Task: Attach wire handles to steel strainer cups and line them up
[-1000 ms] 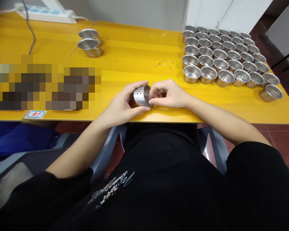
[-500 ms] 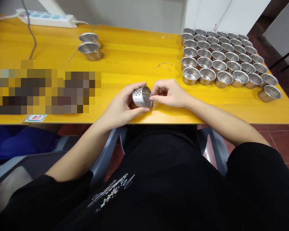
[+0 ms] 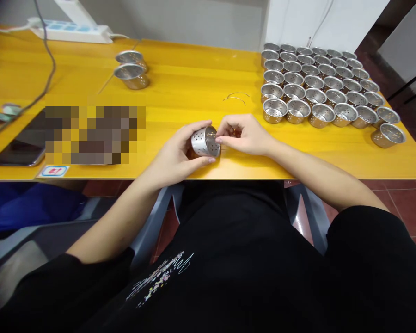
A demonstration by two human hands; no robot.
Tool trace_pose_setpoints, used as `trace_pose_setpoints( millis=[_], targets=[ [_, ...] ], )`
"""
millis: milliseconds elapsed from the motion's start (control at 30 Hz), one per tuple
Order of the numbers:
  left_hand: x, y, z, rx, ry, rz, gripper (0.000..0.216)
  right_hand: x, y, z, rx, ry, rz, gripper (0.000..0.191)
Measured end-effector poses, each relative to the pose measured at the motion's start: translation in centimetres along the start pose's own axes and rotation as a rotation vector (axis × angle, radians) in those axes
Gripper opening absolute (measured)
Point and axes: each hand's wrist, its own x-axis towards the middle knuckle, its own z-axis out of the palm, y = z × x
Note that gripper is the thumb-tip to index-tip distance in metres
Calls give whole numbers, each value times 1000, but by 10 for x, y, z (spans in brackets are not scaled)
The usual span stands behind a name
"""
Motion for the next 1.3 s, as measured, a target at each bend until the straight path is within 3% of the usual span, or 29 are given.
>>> trace_pose_setpoints(
  millis=[167,367,567,733,900,1067,1300],
  targets=[
    [0,-5,0,-24,13,1,96,-3,-4,0,51,-85,-18,41],
    [-1,1,0,-37,-38,-2,94,1,4,-2,-38,4,-2,45],
    [-1,-2,0,-62,-8,-3,97,1,1,-4,-74,14,-34,49],
    [0,-13,2,-124,8,9,104,2,5,-1,18,16,-38,58],
    [0,-7,2,-181,-50,71,99,5,15,0,81,64,-25,63],
    [0,0,0,-165,-115,55,104,4,20,2,44,29,6,53],
    [-2,-7,3,-195,-129,82,108,1,13,4,-81,24,-54,26]
  ],
)
